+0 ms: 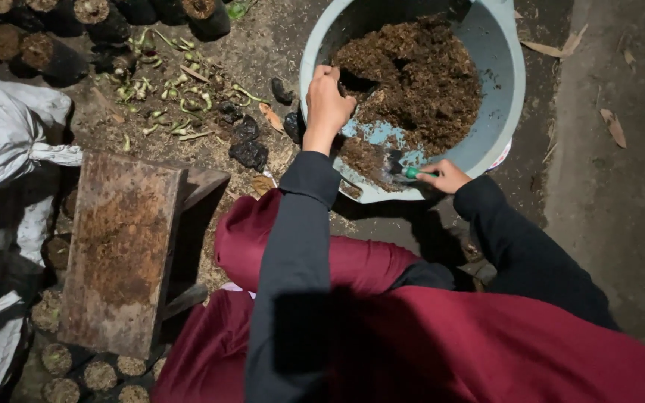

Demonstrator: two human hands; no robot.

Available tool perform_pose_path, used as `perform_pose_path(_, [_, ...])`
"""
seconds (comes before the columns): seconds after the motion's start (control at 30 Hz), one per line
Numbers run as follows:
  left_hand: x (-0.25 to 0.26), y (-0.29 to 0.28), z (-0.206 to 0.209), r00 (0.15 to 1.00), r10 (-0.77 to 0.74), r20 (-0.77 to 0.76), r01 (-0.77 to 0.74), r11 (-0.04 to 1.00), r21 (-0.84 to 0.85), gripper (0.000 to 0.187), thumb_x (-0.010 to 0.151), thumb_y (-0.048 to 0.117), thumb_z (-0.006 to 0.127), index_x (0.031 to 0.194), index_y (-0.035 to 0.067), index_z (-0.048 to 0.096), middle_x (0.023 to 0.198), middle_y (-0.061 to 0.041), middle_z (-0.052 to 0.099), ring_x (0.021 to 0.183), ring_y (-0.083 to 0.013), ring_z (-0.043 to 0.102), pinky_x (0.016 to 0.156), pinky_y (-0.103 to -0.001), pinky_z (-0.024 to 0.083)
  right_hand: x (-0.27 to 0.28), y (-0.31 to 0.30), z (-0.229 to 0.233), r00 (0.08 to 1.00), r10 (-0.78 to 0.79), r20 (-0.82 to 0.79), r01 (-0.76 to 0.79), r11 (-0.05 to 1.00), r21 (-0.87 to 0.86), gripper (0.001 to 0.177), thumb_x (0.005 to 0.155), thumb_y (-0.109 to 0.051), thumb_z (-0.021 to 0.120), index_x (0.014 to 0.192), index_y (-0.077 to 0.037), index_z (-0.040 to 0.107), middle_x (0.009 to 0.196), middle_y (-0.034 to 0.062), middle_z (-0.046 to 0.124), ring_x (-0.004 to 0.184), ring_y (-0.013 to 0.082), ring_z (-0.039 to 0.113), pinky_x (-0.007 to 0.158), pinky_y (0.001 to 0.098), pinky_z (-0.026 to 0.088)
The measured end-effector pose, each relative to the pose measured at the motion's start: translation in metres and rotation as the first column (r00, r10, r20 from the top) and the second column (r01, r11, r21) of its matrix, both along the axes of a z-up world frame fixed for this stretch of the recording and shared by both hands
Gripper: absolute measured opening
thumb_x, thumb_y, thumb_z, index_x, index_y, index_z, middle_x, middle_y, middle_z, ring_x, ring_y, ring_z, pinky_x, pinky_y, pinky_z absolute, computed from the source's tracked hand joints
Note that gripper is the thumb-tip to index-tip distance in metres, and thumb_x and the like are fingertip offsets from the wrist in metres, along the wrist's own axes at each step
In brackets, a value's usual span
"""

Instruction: Filling small black polybags with potting soil using a hand trowel in a nursery setting.

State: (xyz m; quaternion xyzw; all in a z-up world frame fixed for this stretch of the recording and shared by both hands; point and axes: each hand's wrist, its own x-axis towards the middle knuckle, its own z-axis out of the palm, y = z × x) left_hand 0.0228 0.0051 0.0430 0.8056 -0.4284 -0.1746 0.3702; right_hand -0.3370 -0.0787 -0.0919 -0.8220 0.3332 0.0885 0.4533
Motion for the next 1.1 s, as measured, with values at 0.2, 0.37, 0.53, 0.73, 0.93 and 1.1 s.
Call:
perform_pose_path(0.2, [-0.002, 0.010, 0.001, 0.999, -0.029, 0.033, 0.027, 0.998, 0.052, 0.052, 0.071, -0.002, 0.072, 0.122, -0.009, 0.066, 0.123, -0.017, 0.059, 0.102, -0.0377, 0.067, 0.092, -0.043, 0.057, -0.021, -0.016, 0.002, 0.983, -0.165, -0.080, 0.173, 0.978, 0.114, 0.039, 0.095, -0.033, 0.070, 0.123, -0.007, 0.077, 0.091, 0.0141, 0.078, 0.062, 0.0214, 0.056, 0.065, 0.0328, 0.050])
perform_pose_path(0.37, [0.002, 0.017, 0.007, 0.974, -0.140, -0.178, 0.172, 0.970, 0.174, 0.061, 0.083, -0.003, 0.078, 0.137, -0.017, 0.055, 0.140, -0.028, 0.050, 0.126, -0.0537, 0.057, 0.103, -0.061, 0.056, -0.060, -0.055, 0.021, 0.982, -0.187, -0.018, 0.187, 0.979, 0.085, 0.026, 0.103, -0.025, 0.070, 0.124, -0.010, 0.076, 0.117, 0.0206, 0.073, 0.041, 0.0071, 0.035, 0.038, 0.0226, 0.035])
perform_pose_path(0.53, [-0.010, 0.018, -0.011, 0.964, -0.200, -0.174, 0.237, 0.946, 0.224, 0.055, 0.083, -0.005, 0.076, 0.134, -0.016, 0.058, 0.142, -0.027, 0.050, 0.128, -0.0533, 0.056, 0.107, -0.067, 0.050, -0.049, -0.057, 0.095, 0.976, -0.216, -0.014, 0.216, 0.972, 0.090, 0.029, 0.103, -0.026, 0.070, 0.122, -0.005, 0.076, 0.103, 0.0199, 0.076, 0.040, 0.0081, 0.038, 0.034, 0.0262, 0.031])
perform_pose_path(0.73, [-0.023, 0.008, -0.053, 0.948, -0.269, -0.168, 0.305, 0.918, 0.254, 0.048, 0.076, 0.001, 0.081, 0.122, -0.009, 0.069, 0.137, -0.020, 0.055, 0.126, -0.0482, 0.059, 0.108, -0.060, 0.052, -0.005, -0.051, 0.127, 0.987, -0.161, 0.002, 0.161, 0.983, 0.088, 0.030, 0.106, -0.020, 0.065, 0.127, 0.001, 0.073, 0.082, 0.0252, 0.075, 0.037, 0.0117, 0.038, 0.039, 0.0305, 0.035])
perform_pose_path(0.93, [-0.035, 0.004, -0.068, 0.939, -0.286, -0.192, 0.326, 0.919, 0.224, 0.055, 0.070, 0.004, 0.086, 0.121, -0.008, 0.068, 0.132, -0.019, 0.057, 0.126, -0.0485, 0.059, 0.107, -0.055, 0.055, 0.027, -0.040, 0.152, 0.993, -0.091, -0.074, 0.098, 0.990, 0.102, 0.028, 0.105, -0.015, 0.062, 0.116, 0.007, 0.076, 0.067, 0.0245, 0.069, 0.039, 0.0143, 0.039, 0.042, 0.0341, 0.036])
perform_pose_path(1.1, [-0.067, 0.000, -0.078, 0.923, -0.291, -0.252, 0.358, 0.890, 0.284, 0.052, 0.074, -0.005, 0.080, 0.125, -0.004, 0.069, 0.138, -0.015, 0.052, 0.127, -0.0489, 0.058, 0.101, -0.057, 0.058, 0.059, -0.049, 0.171, 0.976, -0.095, -0.197, 0.115, 0.989, 0.093, 0.038, 0.105, -0.018, 0.056, 0.093, 0.008, 0.080, 0.050, 0.0153, 0.058, 0.037, 0.0165, 0.035, 0.041, 0.0381, 0.036])
